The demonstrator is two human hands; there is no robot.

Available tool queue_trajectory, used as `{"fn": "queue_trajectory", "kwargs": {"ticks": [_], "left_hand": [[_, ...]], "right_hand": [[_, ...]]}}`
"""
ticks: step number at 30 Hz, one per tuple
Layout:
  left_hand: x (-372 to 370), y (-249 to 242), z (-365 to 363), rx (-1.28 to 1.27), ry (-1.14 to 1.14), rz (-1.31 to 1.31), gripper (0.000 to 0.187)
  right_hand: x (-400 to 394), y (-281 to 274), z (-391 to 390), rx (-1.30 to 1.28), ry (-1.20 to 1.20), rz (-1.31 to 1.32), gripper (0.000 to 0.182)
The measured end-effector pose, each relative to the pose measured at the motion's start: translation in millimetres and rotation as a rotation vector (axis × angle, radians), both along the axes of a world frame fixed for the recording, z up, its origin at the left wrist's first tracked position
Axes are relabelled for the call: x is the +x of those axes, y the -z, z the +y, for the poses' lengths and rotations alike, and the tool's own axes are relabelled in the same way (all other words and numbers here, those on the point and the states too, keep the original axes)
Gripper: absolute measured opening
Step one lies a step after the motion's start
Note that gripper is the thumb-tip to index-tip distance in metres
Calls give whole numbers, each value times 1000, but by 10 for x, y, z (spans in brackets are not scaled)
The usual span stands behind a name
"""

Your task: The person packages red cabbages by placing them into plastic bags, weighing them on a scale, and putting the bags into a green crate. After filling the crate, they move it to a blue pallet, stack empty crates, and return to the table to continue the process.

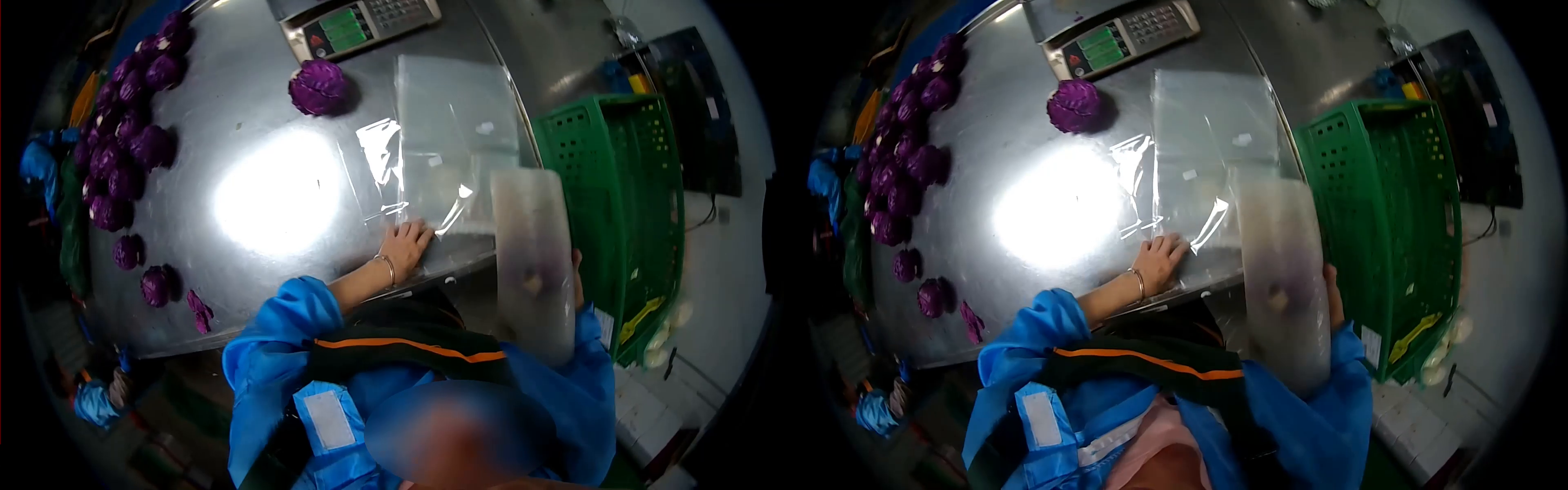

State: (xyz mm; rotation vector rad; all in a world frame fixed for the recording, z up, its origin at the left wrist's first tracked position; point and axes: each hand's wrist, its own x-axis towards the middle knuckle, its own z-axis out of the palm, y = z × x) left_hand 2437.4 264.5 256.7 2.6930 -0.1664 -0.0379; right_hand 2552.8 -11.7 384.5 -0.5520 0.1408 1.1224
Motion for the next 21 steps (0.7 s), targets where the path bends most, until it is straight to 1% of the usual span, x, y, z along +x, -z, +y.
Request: {"fn": "queue_trajectory", "kwargs": {"ticks": [1, 2, 3, 4, 5, 6, 7, 10, 11, 14, 15, 16, 18, 19, 21], "left_hand": [[-83, 33, -93, 100, 8, -51, 48], [-117, 123, -91, 87, -25, -40, 46], [-73, 259, -16, 74, -64, -35, 45], [-8, 359, 77, 62, -113, -37, 43], [47, 376, 230, 33, -143, -65, 42], [61, 340, 387, 9, -169, -92, 41], [35, 261, 482, -38, -139, 26, 39], [-225, 165, 39, -108, 72, -146, 39], [-294, 257, -105, 5, 39, -135, 38], [-177, 583, -34, 54, -62, -66, 36], [-147, 590, 171, -65, -48, -159, 32], [-115, 567, 349, -51, -72, -233, 33], [-136, 432, 567, -142, -165, -233, 22], [-158, 347, 571, -190, -195, -291, 18], [-183, 140, 479, -287, -259, -406, 12]], "right_hand": [[-319, -373, -10, -376, 137, 93, 49], [-614, -153, -325, -534, 85, 4, 51], [-883, 256, -787, -691, 22, -90, 54], [-1014, 443, -1053, -846, -50, -196, 59], [-1044, 276, -924, -852, -95, -116, 57], [-1088, -32, -568, -852, -135, -33, 56], [-1119, -278, -273, -848, -172, 51, 55], [-1121, -588, 74, -764, -165, 149, 68], [-1126, -615, 132, -732, -159, 173, 70], [-1162, -479, 138, -602, -194, 149, 75], [-1185, -395, 120, -555, -222, 122, 76], [-1190, -308, 100, -508, -256, 79, 78], [-1131, -89, 110, -452, -333, -60, 82], [-1037, 37, 159, -468, -374, -160, 84], [-807, 264, 469, -589, -487, -398, 95]]}}
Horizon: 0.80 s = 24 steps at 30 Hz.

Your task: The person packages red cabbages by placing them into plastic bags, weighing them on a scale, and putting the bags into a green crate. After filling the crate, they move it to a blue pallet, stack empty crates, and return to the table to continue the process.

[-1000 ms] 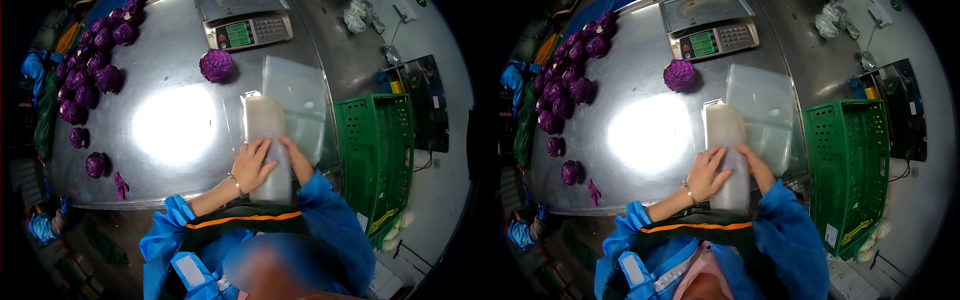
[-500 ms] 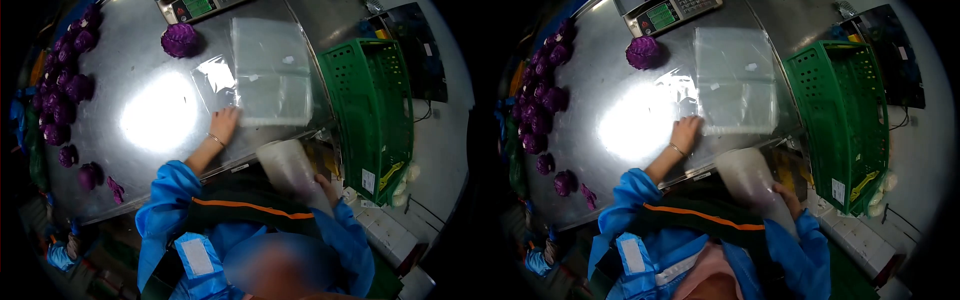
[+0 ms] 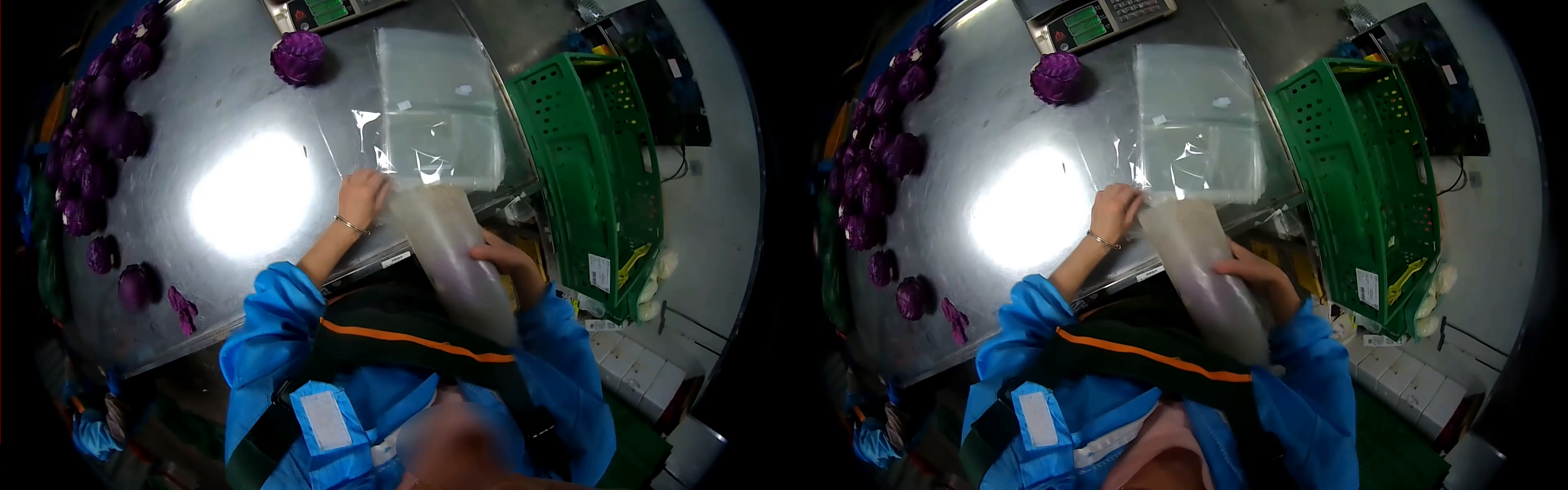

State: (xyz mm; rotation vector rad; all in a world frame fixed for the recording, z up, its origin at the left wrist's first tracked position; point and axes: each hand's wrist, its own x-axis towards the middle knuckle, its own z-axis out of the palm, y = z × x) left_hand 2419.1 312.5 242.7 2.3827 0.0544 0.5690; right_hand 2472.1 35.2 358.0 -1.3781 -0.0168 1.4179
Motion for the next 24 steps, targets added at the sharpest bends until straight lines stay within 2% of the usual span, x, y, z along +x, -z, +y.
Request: {"fn": "queue_trajectory", "kwargs": {"ticks": [2, 3, 4, 7, 8, 10, 11, 12, 13, 15, 16, 17, 19, 20, 21, 23, 24], "left_hand": [[96, -198, -36, -219, -244, -71, 7], [123, -263, -55, -332, -362, -101, 5], [124, -286, -74, -275, -290, -222, 8], [21, -208, -103, -337, -372, -233, 8], [-59, -72, -11, -302, -407, -241, 17], [-195, -31, -16, -241, -623, -205, 26], [-216, -14, -32, -211, -733, -191, 30], [-220, 9, -77, -444, -779, -125, 42], [-215, 30, -50, -666, -796, -27, 41], [-121, 9, 57, -1106, -802, 168, 40], [-126, 274, 141, -1093, -660, 138, 36], [-153, 212, 167, -980, -625, 193, 34], [-296, 22, 164, -751, -554, 305, 31], [-405, -24, 105, -679, -518, 205, 26], [-551, -65, 68, -674, -497, 196, 24], [-783, -123, 94, -659, -451, 173, 20], [-852, -127, 127, -829, -432, 290, 24]], "right_hand": [[85, 23, 494, -24, -127, -527, 103], [84, 112, 708, -144, -95, -643, 101], [35, 209, 895, -269, -63, -750, 99], [-123, 112, 1502, -546, -39, -1199, 96], [-120, 236, 1521, -518, 84, -1195, 94], [-140, 630, 1522, -454, 331, -1176, 92], [-115, 655, 1455, -393, 415, -1171, 85], [-27, 532, 1358, -330, 478, -919, 79], [89, 408, 1267, -266, 531, -668, 73], [269, 465, 1173, -302, 500, -813, 59], [329, 519, 1128, -302, 436, -749, 52], [389, 573, 1083, -304, 370, -686, 45], [458, 743, 977, -279, 134, -284, 32], [367, 852, 865, -362, -8, -409, 25], [222, 1090, 687, -318, -135, -848, 27], [-3, 1056, 502, -400, -323, -806, 29], [-11, 1072, 526, -315, -150, -804, 31]]}}
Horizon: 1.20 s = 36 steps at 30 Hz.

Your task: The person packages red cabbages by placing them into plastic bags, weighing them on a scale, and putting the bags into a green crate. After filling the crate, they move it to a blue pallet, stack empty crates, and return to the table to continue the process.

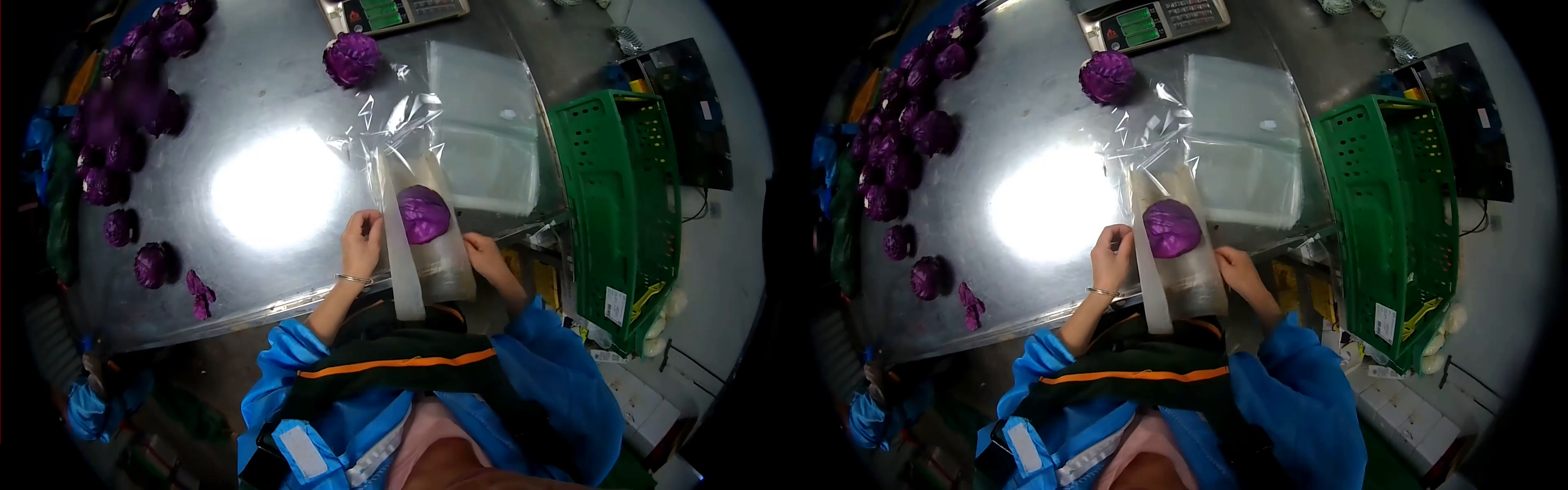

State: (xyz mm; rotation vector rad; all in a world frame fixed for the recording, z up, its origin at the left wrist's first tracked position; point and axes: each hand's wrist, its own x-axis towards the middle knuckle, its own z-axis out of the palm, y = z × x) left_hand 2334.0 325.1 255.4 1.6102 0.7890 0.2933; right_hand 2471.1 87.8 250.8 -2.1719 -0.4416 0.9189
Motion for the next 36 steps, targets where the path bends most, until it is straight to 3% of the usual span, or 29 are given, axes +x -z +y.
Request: {"fn": "queue_trajectory", "kwargs": {"ticks": [3, 4, 7, 8, 11, 12, 14, 15, 17, 18, 19, 20, 23, 25, 27, 28, 31, 34, 36], "left_hand": [[131, 337, 129, 172, -90, -140, 43], [216, 197, 171, -275, -136, -86, 58], [312, 401, 306, -533, -151, 135, 60], [328, 213, 251, -462, -241, 56, 51], [285, 583, 361, -124, -205, -14, 34], [281, 380, 324, -113, -230, -63, 21], [103, -11, 281, 113, -122, 11, 19], [-3, -102, 253, 228, -68, 45, 18], [-156, 25, 235, 130, -50, 12, 16], [-182, -59, 209, 72, -82, -13, 16], [-194, -105, 178, 15, -114, -42, 16], [-139, 84, 164, -18, -193, -181, 22], [31, -58, 387, -299, -91, 138, 30], [6, 238, 459, 2, -29, 195, 34], [-84, 106, 391, 224, -70, 166, 29], [-173, -27, 330, 137, -30, 197, 23], [-529, 4, 147, 363, 46, 125, 14], [-892, -119, -22, 421, 207, 272, 12], [-1157, -146, -176, 379, 248, 201, 8]], "right_hand": [[40, -47, 267, 351, 331, 40, 35], [191, -147, 547, 419, 423, 91, 36], [293, -113, 924, 376, 386, -6, 39], [338, -66, 993, 326, 317, -87, 40], [238, 103, 772, 126, 240, 33, 39], [123, 74, 707, 47, 209, 31, 38], [-86, -30, 589, -105, 149, 19, 37], [-146, 5, 492, 24, 161, 17, 32], [-207, 150, 286, 279, 183, 24, 31], [-163, -12, 406, 487, 262, 105, 45], [-61, -229, 488, 469, 201, 70, 58], [41, -381, 652, 472, 178, 80, 56], [358, -365, 1062, 278, 58, 219, 41], [406, -245, 1108, 203, -3, 205, 30], [299, -70, 1074, 247, -44, 63, 24], [192, -48, 1006, 219, -42, 37, 19], [-130, -189, 761, 259, -75, 14, 15], [-406, -309, 537, 226, -77, 112, 12], [-587, -444, 423, 220, -65, 245, 12]]}}
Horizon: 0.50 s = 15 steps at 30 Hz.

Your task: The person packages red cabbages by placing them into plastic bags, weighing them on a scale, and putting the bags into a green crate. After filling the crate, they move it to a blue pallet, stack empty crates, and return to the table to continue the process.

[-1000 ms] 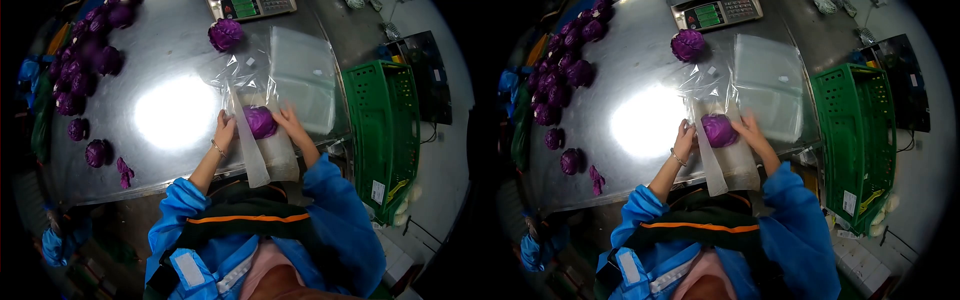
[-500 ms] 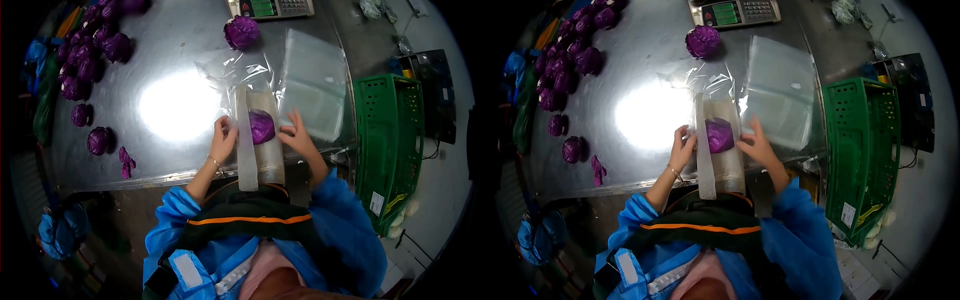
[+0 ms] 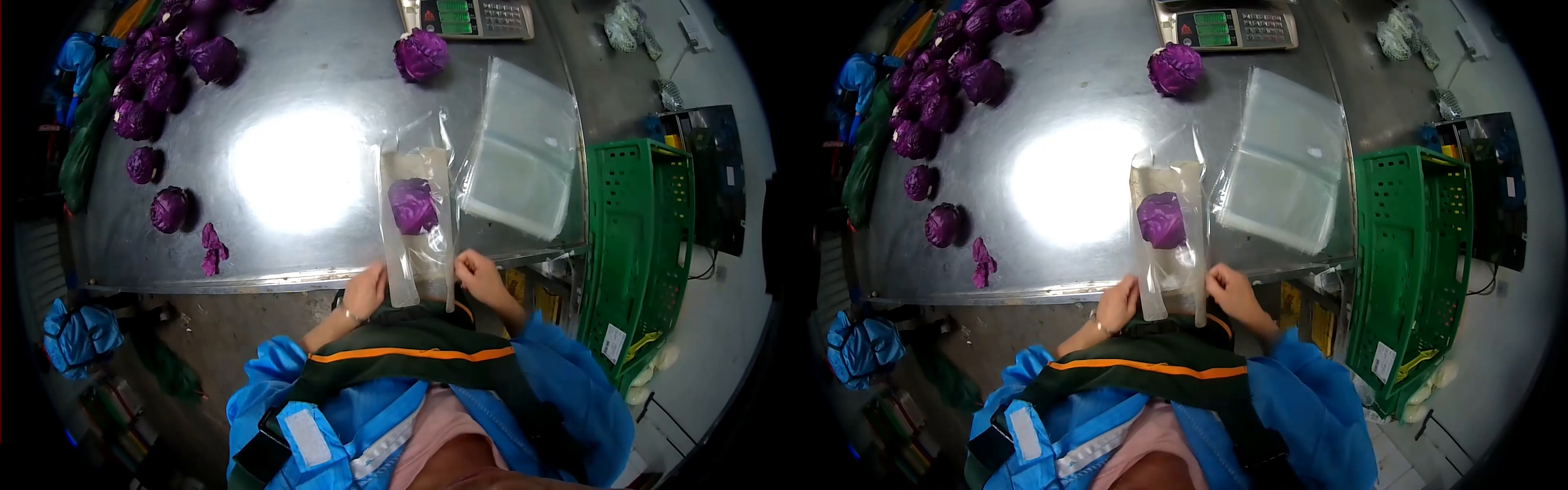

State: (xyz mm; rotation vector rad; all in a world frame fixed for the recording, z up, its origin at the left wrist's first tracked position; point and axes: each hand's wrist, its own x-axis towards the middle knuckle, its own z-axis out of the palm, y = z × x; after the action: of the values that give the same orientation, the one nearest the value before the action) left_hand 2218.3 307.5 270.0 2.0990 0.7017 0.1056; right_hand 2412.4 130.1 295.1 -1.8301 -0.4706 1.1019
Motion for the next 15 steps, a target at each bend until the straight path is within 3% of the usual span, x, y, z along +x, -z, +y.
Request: {"fn": "queue_trajectory", "kwargs": {"ticks": [2, 5, 7, 9, 11, 13, 15], "left_hand": [[-152, 54, -32, -84, -38, -71, 13], [157, -419, 282, -221, -103, -43, 19], [482, -784, 560, -236, -185, -203, 22], [619, -1302, 849, -622, -332, -276, 26], [630, -1659, 1122, -492, -197, -208, 28], [697, -1618, 1337, -639, -149, -60, 29], [703, -1642, 1330, -715, -137, -5, 30]], "right_hand": [[-115, -16, -63, 35, 88, 180, 13], [83, -388, 197, 84, 225, 313, 11], [187, -761, 517, 264, 386, 442, 9], [313, -960, 679, 354, 607, 492, 18], [587, -999, 724, 428, 664, 501, 22], [791, -1015, 659, 471, 564, 409, 25], [705, -1400, 713, 457, 459, -170, 18]]}}
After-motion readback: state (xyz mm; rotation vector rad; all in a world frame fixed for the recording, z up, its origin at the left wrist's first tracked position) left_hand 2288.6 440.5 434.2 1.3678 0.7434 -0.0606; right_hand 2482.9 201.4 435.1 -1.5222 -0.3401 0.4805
